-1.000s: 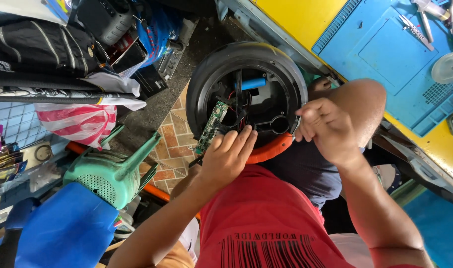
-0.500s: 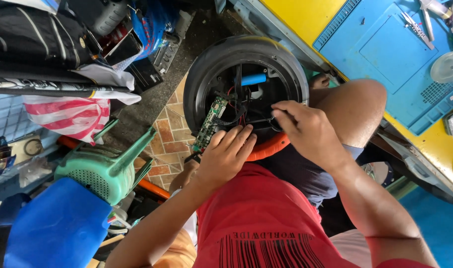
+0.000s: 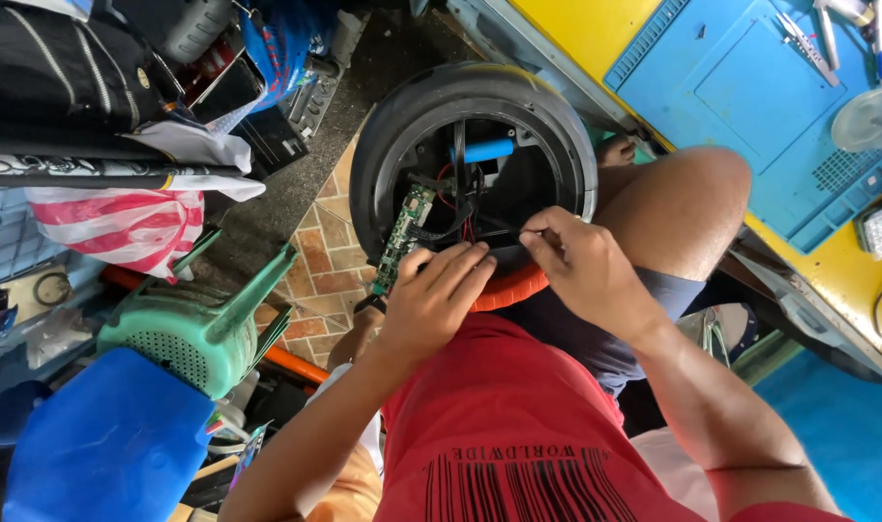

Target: Examining and manipulating the internal circuit board and wiring of an electronic device for repair.

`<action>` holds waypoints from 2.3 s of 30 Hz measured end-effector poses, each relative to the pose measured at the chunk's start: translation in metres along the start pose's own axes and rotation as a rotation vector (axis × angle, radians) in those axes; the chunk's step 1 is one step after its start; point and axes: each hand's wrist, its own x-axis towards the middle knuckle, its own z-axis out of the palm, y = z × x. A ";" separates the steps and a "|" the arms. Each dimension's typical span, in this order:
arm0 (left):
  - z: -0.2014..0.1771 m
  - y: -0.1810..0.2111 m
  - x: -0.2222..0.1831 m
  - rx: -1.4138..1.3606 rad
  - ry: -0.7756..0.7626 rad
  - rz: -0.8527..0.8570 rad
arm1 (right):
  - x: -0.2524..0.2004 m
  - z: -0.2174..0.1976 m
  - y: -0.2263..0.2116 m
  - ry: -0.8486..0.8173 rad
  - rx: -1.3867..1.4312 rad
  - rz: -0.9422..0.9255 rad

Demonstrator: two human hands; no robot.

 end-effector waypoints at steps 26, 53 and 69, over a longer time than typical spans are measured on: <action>-0.030 -0.031 0.045 -0.179 -0.473 0.251 | -0.014 0.050 0.008 0.165 -0.117 -0.089; 0.061 -0.091 0.110 -0.149 -0.801 0.125 | -0.012 0.045 -0.009 0.101 -0.098 -0.203; 0.103 -0.072 0.089 0.406 -0.857 0.780 | -0.015 0.053 0.006 0.164 -0.101 -0.239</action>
